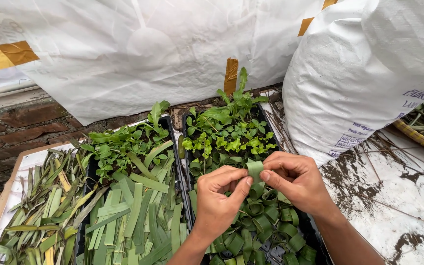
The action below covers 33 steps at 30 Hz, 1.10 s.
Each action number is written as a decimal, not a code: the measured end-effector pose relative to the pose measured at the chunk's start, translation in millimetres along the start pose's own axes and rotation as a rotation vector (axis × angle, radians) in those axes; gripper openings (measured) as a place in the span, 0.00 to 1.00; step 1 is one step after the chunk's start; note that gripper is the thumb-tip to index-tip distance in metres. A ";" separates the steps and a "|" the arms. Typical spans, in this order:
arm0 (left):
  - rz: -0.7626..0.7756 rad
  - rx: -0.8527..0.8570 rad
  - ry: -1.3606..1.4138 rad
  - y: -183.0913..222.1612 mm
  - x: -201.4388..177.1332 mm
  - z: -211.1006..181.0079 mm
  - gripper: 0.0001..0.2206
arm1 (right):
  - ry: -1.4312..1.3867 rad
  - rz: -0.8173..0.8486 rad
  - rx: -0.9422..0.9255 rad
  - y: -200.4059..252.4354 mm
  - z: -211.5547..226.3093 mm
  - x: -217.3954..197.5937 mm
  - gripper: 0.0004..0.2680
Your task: A person is seen folding long green leaves into small, square-shaped wrappers and placing them into a black plastic tray.
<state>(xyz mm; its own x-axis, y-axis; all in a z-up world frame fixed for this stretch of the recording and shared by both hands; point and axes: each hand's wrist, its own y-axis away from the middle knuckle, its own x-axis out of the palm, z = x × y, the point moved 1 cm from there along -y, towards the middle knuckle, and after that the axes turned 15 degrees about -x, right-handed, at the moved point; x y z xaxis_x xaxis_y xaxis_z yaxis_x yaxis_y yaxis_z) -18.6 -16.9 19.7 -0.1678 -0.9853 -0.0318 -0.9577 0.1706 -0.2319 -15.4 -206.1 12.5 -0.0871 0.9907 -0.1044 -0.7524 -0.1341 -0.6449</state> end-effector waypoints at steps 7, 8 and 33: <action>0.023 -0.029 -0.032 1.2 1.0 -6.0 0.05 | 0.042 0.002 0.011 -0.5 3.1 -1.9 0.04; 0.039 -0.050 -0.019 1.0 1.1 -5.5 0.04 | 0.025 -0.001 0.022 -0.2 2.6 -2.1 0.04; 0.194 -0.333 0.274 -2.7 -1.1 18.9 0.13 | 0.041 0.081 -0.001 1.4 3.3 -7.0 0.06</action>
<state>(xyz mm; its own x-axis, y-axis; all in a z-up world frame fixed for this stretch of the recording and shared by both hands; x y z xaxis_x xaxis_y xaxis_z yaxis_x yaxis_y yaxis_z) -11.4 -16.4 2.0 -0.3638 -0.9042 0.2239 -0.9180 0.3888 0.0786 -17.9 -213.1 14.8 -0.1203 0.9749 -0.1872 -0.7432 -0.2135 -0.6341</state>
